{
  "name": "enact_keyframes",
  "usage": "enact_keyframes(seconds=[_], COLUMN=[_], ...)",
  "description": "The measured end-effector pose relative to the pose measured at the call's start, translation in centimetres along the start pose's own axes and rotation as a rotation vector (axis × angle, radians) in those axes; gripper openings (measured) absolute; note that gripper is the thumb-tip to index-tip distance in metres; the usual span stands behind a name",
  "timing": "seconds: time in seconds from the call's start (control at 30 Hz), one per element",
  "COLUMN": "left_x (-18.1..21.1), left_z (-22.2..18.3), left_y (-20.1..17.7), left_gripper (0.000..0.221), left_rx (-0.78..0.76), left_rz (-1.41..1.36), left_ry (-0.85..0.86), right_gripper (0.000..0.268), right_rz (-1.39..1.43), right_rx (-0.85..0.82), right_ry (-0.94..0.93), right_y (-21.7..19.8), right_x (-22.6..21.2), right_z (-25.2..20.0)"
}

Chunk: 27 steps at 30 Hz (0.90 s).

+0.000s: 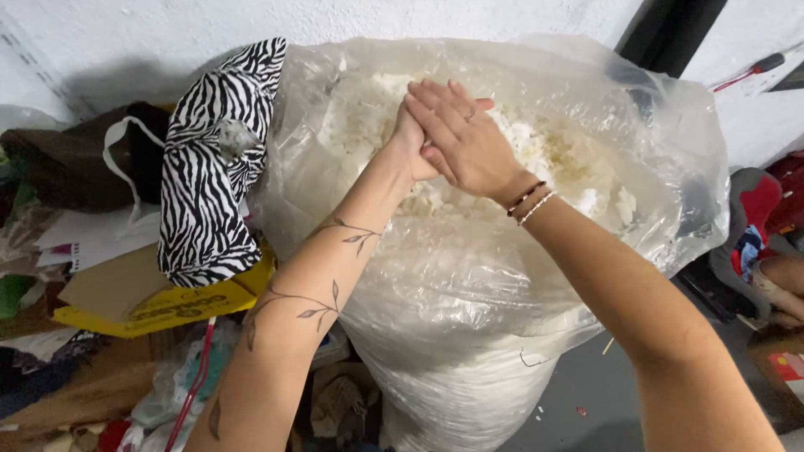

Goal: Stuffing a zebra-patterned pillowcase with white synthetic fiber filling from a large plastic bag.

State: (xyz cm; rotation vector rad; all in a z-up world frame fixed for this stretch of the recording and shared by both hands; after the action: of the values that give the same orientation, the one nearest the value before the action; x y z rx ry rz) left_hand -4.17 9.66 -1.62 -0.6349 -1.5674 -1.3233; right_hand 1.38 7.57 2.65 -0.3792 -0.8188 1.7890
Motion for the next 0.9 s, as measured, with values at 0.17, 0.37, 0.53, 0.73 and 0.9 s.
enact_keyframes(seconds=[0.17, 0.37, 0.53, 0.73, 0.9], left_x=[0.9, -0.8, 2.3, 5.1, 10.4], left_z=[-2.5, -2.0, -4.8, -5.9, -5.7], left_y=[1.5, 0.3, 2.0, -1.5, -8.2], left_gripper=[0.12, 0.092, 0.136, 0.084, 0.061], left_rx=[0.051, 0.038, -0.043, 0.076, 0.263], left_rz=[-0.123, -0.168, 0.183, 1.128, 1.991], left_ry=[-0.287, -0.27, -0.327, -0.264, -0.094], right_gripper=[0.066, 0.041, 0.022, 0.037, 0.055], right_rz=[-0.041, -0.17, -0.168, -0.11, 0.006], right_rx=[-0.054, 0.014, 0.002, 0.039, -0.032], right_ry=[0.034, -0.075, 0.019, 0.327, 0.679], right_y=[-0.4, 0.2, 0.9, 0.8, 2.8], right_x=[0.0, 1.3, 3.7, 8.8, 9.3], right_z=[-0.7, -1.6, -0.7, -1.7, -0.4])
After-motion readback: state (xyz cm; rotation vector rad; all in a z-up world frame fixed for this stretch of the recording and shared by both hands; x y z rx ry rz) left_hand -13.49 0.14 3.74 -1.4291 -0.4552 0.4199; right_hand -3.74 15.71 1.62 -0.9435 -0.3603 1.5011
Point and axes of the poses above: each hand's wrist, its own z-axis towards the middle knuckle, its own y-axis out of the palm, x = y × z, the point moved 9 cm from there along z, towards the middle knuckle, and after that the axes turned 14 degrees about z, right-handed, at the moved point
